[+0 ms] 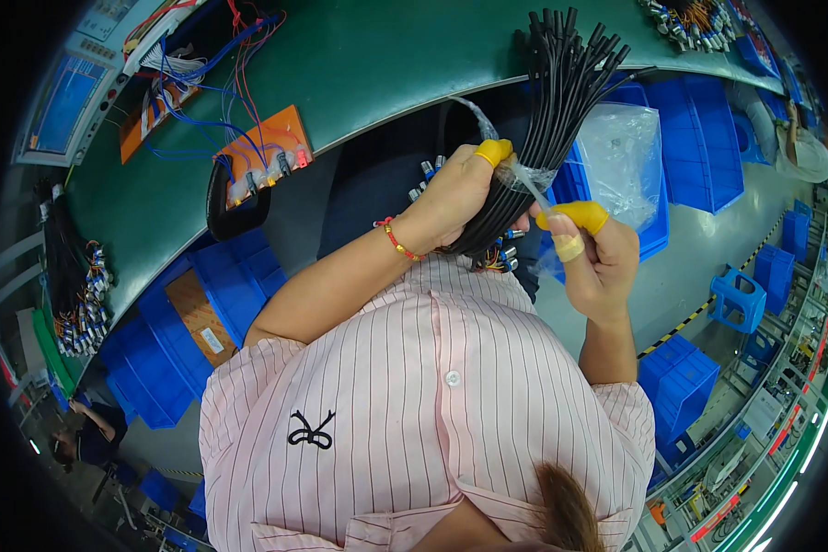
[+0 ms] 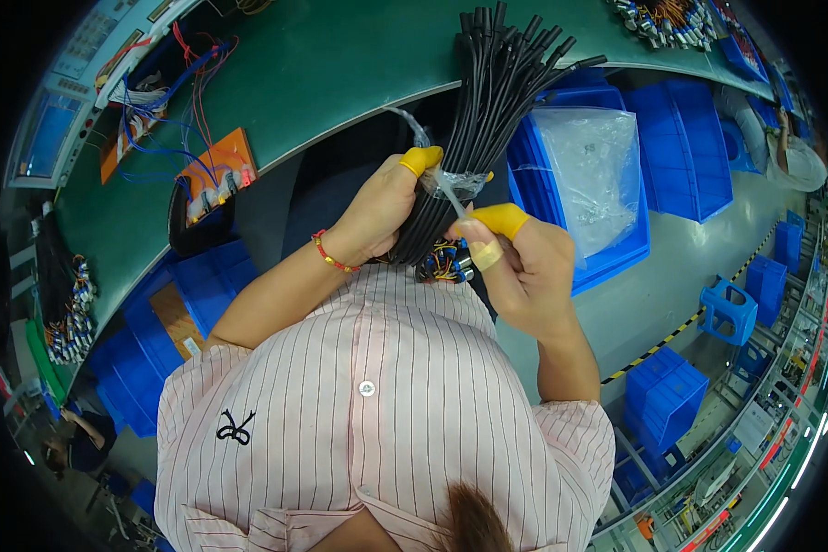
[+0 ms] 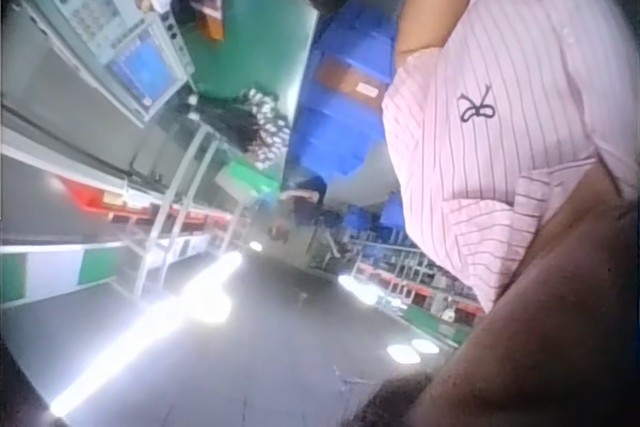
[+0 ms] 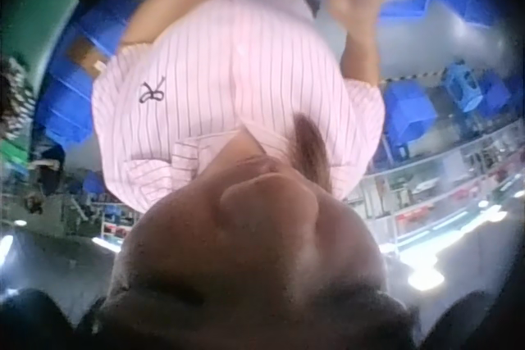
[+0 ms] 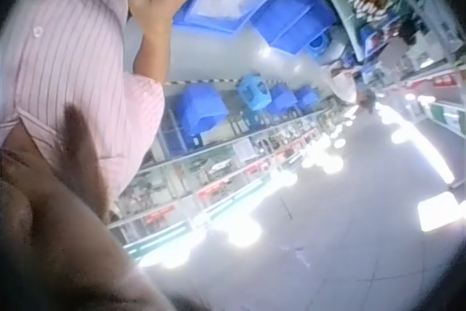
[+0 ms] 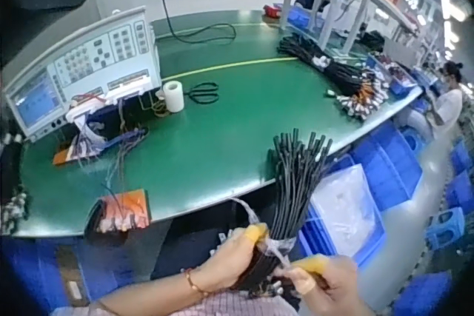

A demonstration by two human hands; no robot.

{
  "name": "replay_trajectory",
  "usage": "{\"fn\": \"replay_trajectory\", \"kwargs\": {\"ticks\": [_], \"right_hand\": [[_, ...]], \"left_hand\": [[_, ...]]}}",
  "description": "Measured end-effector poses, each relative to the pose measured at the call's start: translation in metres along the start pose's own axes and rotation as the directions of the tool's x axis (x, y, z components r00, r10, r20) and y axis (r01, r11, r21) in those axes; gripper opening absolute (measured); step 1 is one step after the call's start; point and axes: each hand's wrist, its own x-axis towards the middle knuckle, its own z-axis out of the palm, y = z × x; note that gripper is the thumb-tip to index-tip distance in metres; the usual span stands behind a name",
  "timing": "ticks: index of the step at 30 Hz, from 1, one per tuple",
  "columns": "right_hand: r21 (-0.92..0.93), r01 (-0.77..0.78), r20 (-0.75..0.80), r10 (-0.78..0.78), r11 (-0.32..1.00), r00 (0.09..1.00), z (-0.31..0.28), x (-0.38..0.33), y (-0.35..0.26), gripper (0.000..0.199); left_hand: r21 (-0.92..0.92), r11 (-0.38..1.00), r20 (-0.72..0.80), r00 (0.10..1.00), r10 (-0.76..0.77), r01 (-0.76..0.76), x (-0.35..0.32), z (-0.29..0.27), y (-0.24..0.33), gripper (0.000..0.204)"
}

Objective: Testing individual cable ends in a fixture and then bundling them with plastic wrap.

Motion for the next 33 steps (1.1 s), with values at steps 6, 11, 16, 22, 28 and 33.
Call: {"fn": "replay_trajectory", "kwargs": {"ticks": [6,11,16,22,28,33], "right_hand": [[0.089,-0.194,0.211,0.172,0.977,0.962,-0.020,-0.016,0.009,0.020],[0.232,-0.293,0.663,0.070,0.928,0.745,-0.032,-0.007,0.054,0.024],[0.131,-0.732,0.980,-0.201,0.669,-0.008,0.002,0.038,0.100,0.032],[0.026,-0.314,0.998,-0.041,0.949,-0.041,-0.023,0.095,0.049,0.030],[-0.308,0.334,0.948,0.259,0.891,0.184,-0.057,0.131,-0.040,0.022],[-0.480,0.851,0.872,0.012,0.213,0.489,-0.034,0.094,-0.084,0.011]], "left_hand": [[0.047,0.996,-0.012,0.997,0.074,-0.074,-0.009,-0.003,-0.008,0.047],[0.350,0.838,0.326,0.893,0.310,-0.418,-0.025,-0.021,-0.018,0.051],[0.559,0.644,0.702,0.712,-0.032,-0.522,-0.029,-0.023,-0.001,0.045],[0.702,0.385,0.673,0.735,-0.086,-0.599,-0.043,-0.007,0.004,0.043],[0.785,0.296,0.513,0.839,0.184,-0.545,-0.030,0.004,-0.018,0.038],[0.479,0.685,0.287,0.835,0.470,-0.550,-0.013,0.010,0.002,0.030]]}}
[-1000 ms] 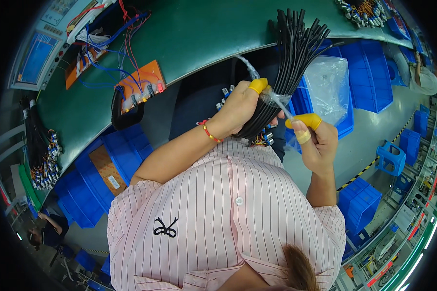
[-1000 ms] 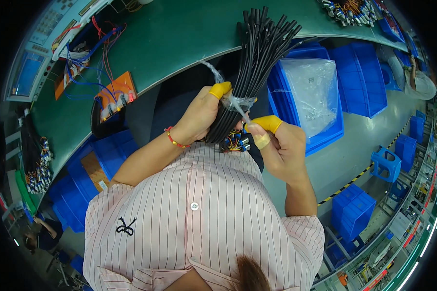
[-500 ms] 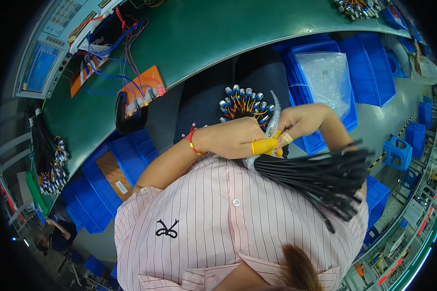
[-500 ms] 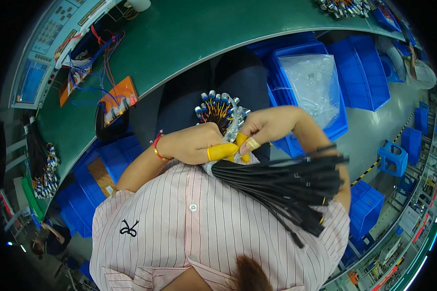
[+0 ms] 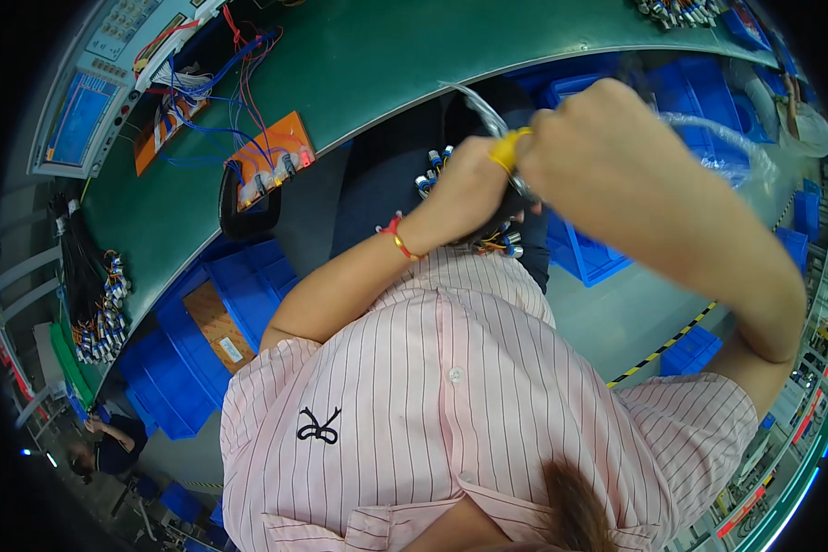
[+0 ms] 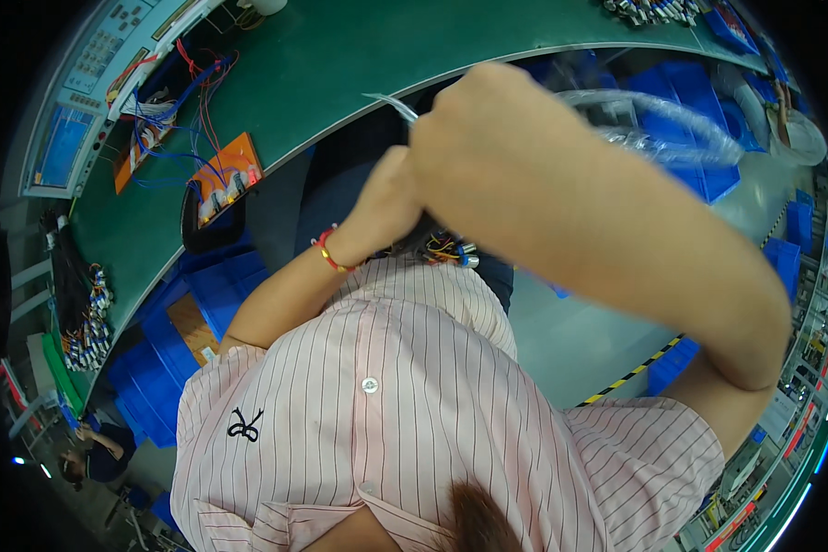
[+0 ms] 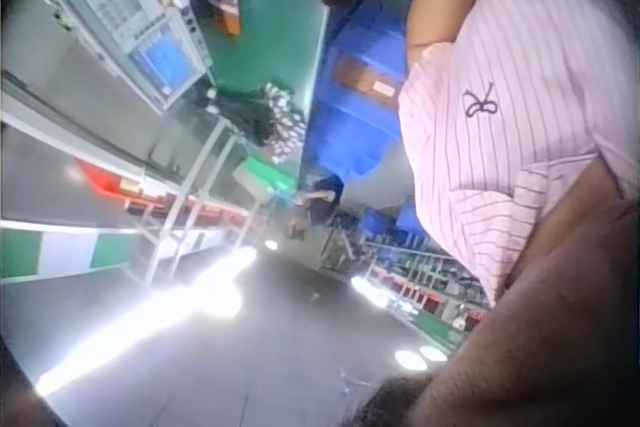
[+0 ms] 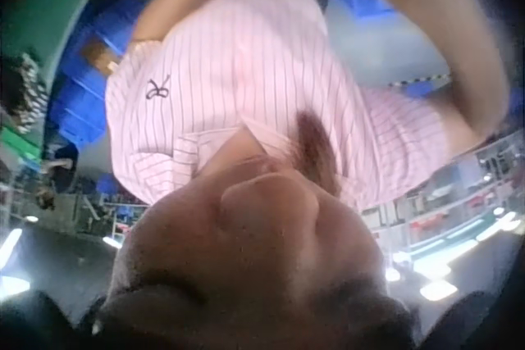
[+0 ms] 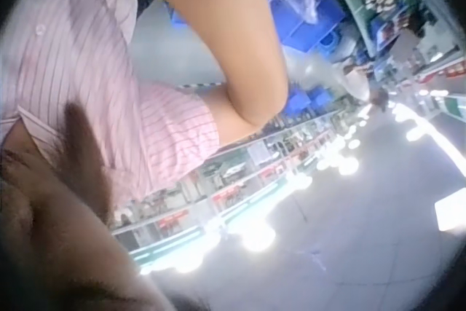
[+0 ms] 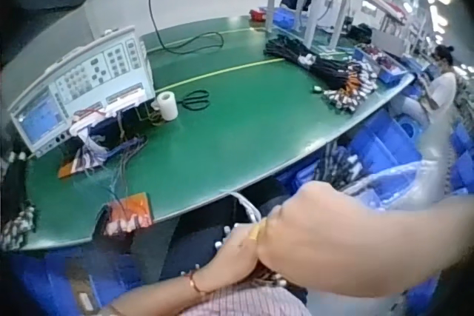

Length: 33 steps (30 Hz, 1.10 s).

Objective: Testing individual cable ends in a fixture and then bundling them with plastic wrap.

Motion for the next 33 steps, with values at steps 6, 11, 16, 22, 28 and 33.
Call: {"fn": "replay_trajectory", "kwargs": {"ticks": [6,11,16,22,28,33], "right_hand": [[0.441,-0.120,-0.515,0.360,0.889,0.778,0.054,0.029,-0.053,0.015],[0.959,0.279,-0.111,0.829,-0.056,0.548,0.126,0.068,-0.079,0.020],[0.992,0.125,-0.051,0.820,-0.025,0.570,0.144,0.077,-0.062,0.019],[0.934,0.289,0.006,0.820,-0.208,0.572,0.137,0.079,-0.041,0.022],[0.856,0.357,-0.014,0.673,-0.375,0.739,0.146,0.083,-0.038,0.025],[0.889,0.333,-0.062,0.639,-0.313,0.767,0.195,0.092,-0.027,0.024]], "left_hand": [[-0.481,0.877,-0.466,0.846,-0.260,0.005,-0.013,-0.021,-0.001,0.035],[0.312,0.942,-0.557,0.827,0.075,0.124,-0.045,-0.064,-0.017,0.028],[0.799,0.568,-0.403,0.876,0.264,0.197,-0.058,-0.088,0.006,0.018],[0.767,0.642,-0.258,0.918,0.301,0.005,-0.059,-0.083,0.020,0.013],[0.108,0.991,-0.516,0.856,-0.015,0.082,-0.048,-0.078,0.015,0.022],[-0.096,0.994,-0.510,0.856,-0.089,0.047,-0.052,-0.079,0.001,0.025]]}}
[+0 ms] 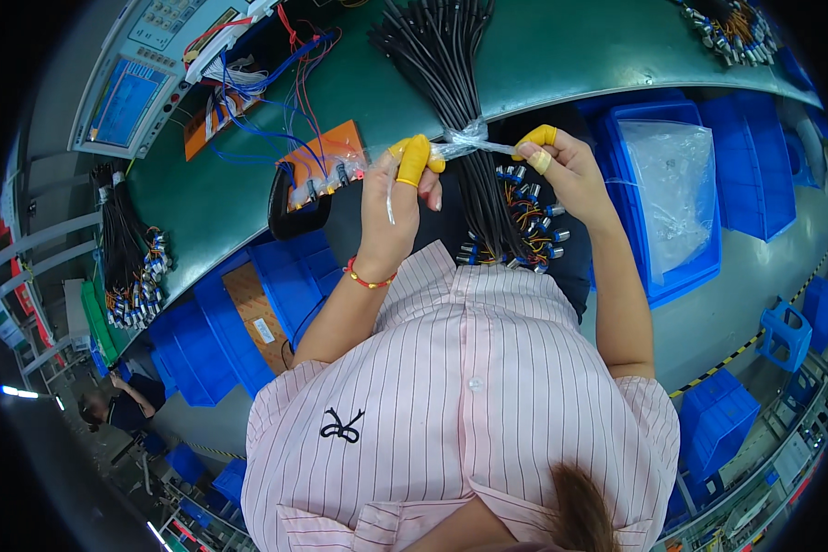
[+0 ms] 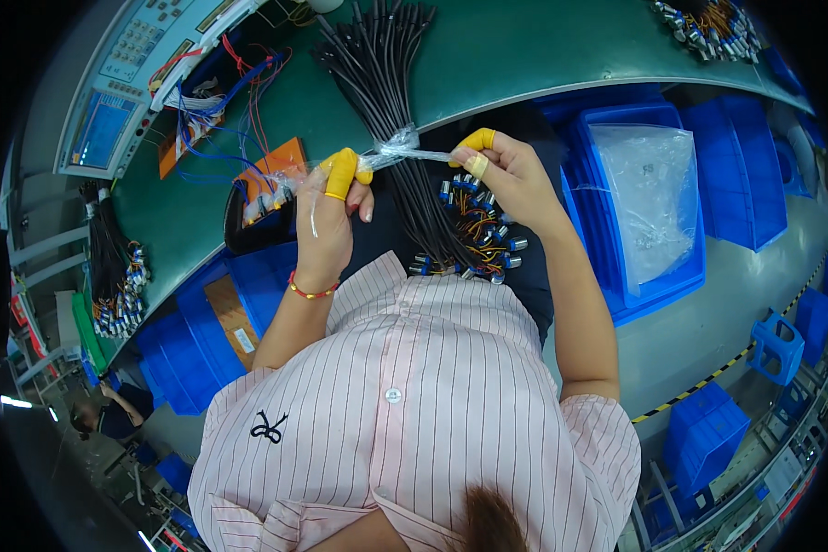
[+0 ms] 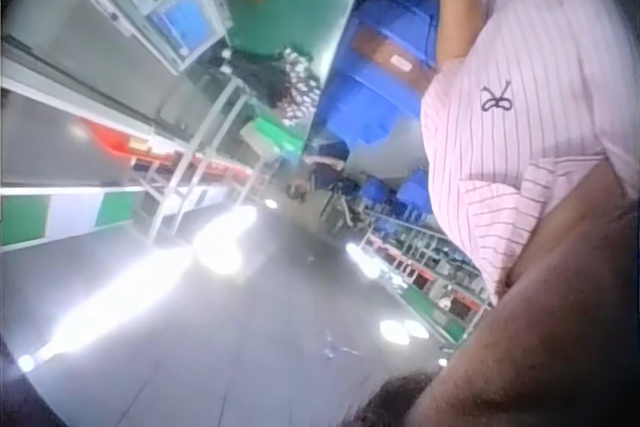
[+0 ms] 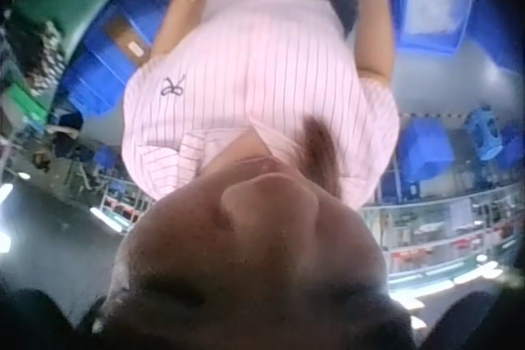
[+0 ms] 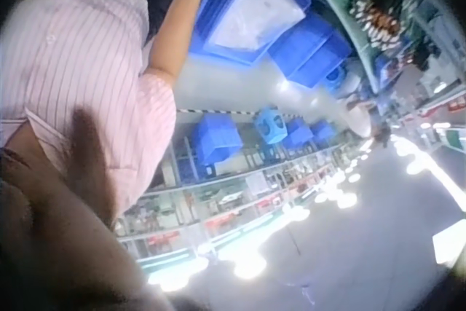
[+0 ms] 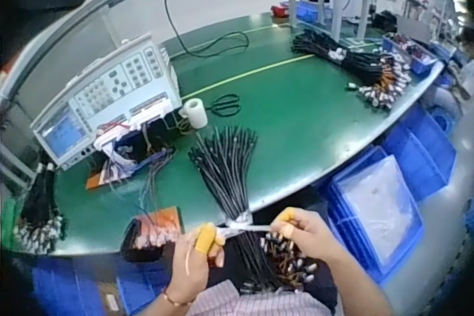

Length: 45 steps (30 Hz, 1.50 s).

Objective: Testing individual cable ends in a fixture and then bundling them with plastic wrap.

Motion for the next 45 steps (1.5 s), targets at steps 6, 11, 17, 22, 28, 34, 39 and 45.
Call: {"fn": "replay_trajectory", "kwargs": {"ticks": [6,11,17,22,28,34,39,45], "right_hand": [[0.003,-0.056,0.060,0.056,0.998,0.997,-0.001,0.020,0.017,0.028],[0.259,-0.197,0.205,0.145,0.946,0.968,0.006,0.026,0.030,0.027],[0.169,-0.068,0.310,0.013,0.983,0.951,0.003,0.005,0.003,0.023],[-0.212,-0.233,0.759,0.310,0.949,0.573,-0.012,0.008,-0.069,0.022],[-0.685,0.336,0.724,0.552,0.647,0.413,0.005,0.011,-0.155,0.024],[-0.629,0.775,0.736,0.361,0.055,0.572,0.025,0.005,-0.200,0.012],[-0.493,0.774,0.695,0.355,-0.397,0.625,0.051,0.009,-0.196,0.011],[-0.584,0.707,0.805,-0.169,-0.400,0.569,0.053,0.026,-0.156,0.011]], "left_hand": [[0.366,0.893,0.040,0.963,0.266,-0.262,0.011,0.007,0.001,0.026],[0.054,0.995,0.067,0.994,0.081,-0.085,0.017,0.012,0.009,0.033],[-0.151,0.987,0.339,0.941,-0.003,0.057,0.005,-0.001,0.014,0.041],[-0.100,0.992,0.716,0.698,0.014,0.082,0.009,0.008,0.019,0.037],[-0.011,0.998,0.864,0.503,-0.019,0.056,0.000,0.028,0.021,0.030],[0.034,0.996,0.684,0.728,0.036,-0.082,-0.009,0.039,0.037,0.020],[0.128,0.917,0.299,0.896,0.329,-0.379,-0.015,0.051,0.018,0.014],[0.393,0.757,0.056,0.836,0.546,-0.521,-0.012,0.036,0.008,0.022]]}}
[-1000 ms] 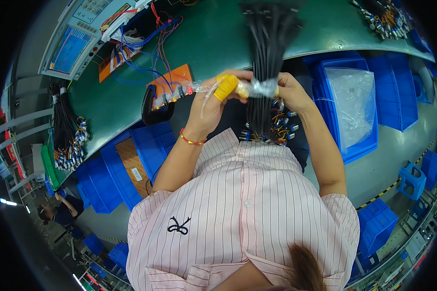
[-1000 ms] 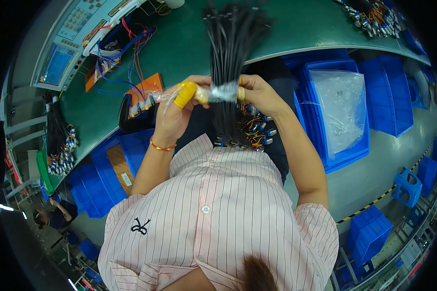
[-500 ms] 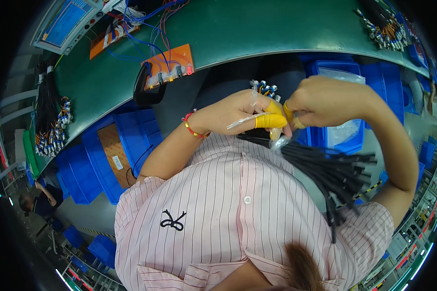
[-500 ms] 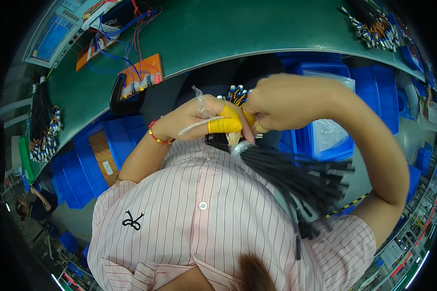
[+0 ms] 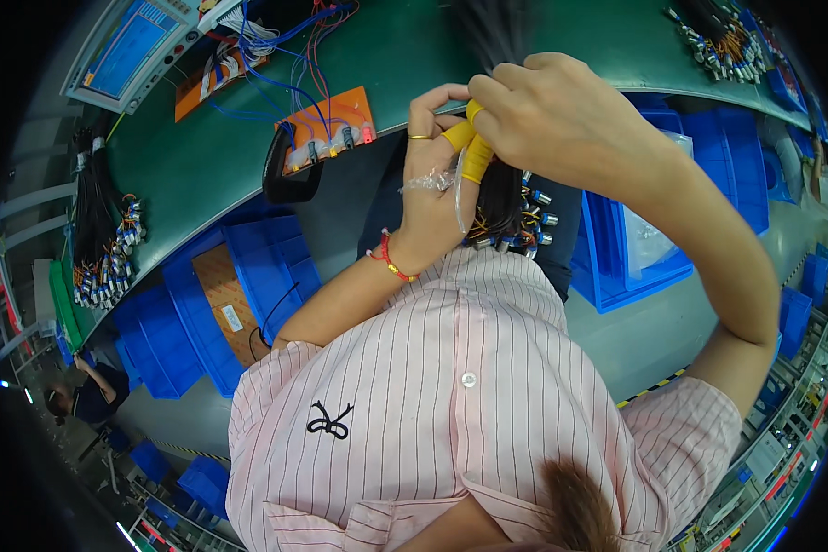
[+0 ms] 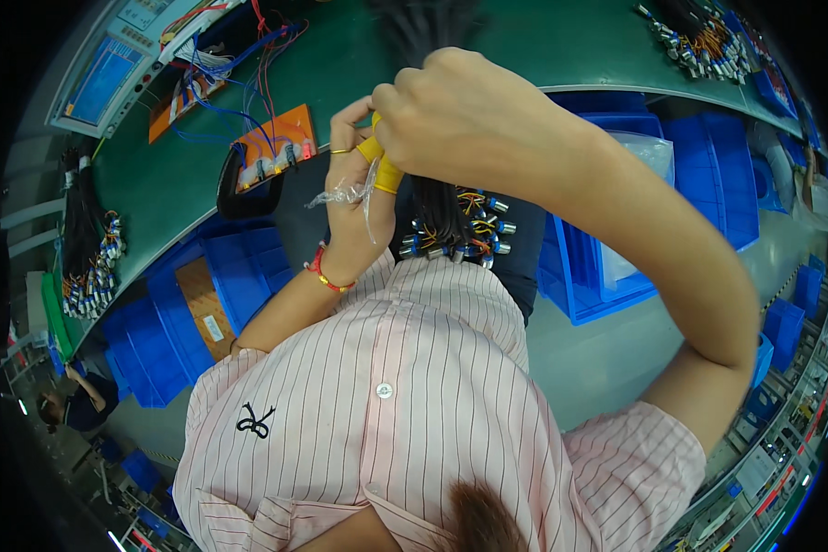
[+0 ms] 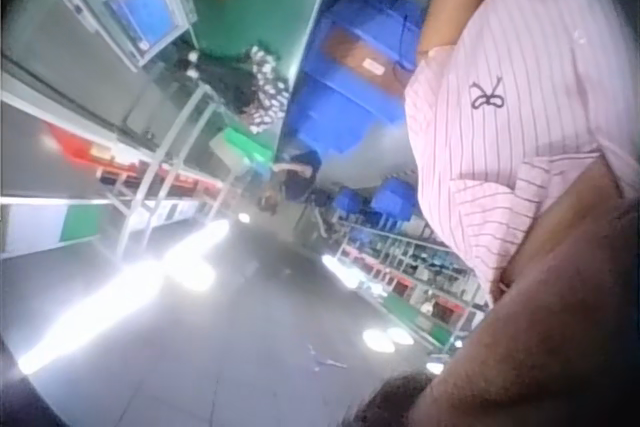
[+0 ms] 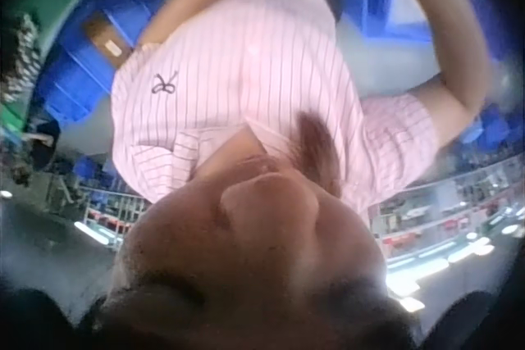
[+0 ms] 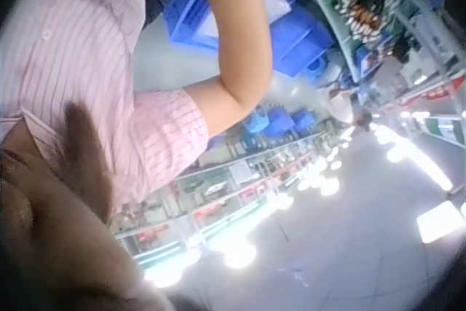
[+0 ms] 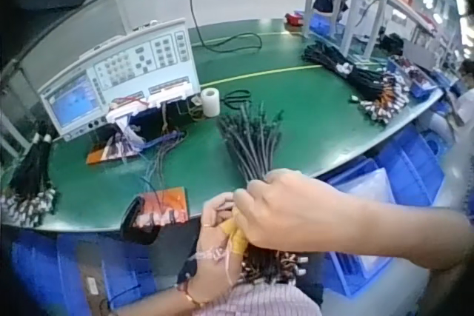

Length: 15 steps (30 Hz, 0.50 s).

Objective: Testing individual cable ends in a fixture and then bundling them with plastic wrap.

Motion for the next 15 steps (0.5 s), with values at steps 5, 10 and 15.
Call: {"fn": "replay_trajectory", "kwargs": {"ticks": [5,10,15], "right_hand": [[0.427,-0.255,-0.220,0.373,0.868,0.902,0.029,-0.021,-0.016,0.012],[0.848,-0.308,-0.156,0.758,0.432,0.633,0.048,-0.030,-0.041,0.012],[0.968,-0.206,-0.019,0.854,0.146,0.519,0.039,-0.031,-0.036,0.013]], "left_hand": [[0.075,0.994,0.169,0.983,0.065,-0.079,0.017,-0.027,-0.016,0.017],[-0.017,0.999,0.312,0.950,-0.020,0.027,0.035,-0.033,-0.008,0.011],[-0.063,0.994,0.478,0.872,0.105,-0.086,0.056,-0.027,-0.022,0.020]]}}
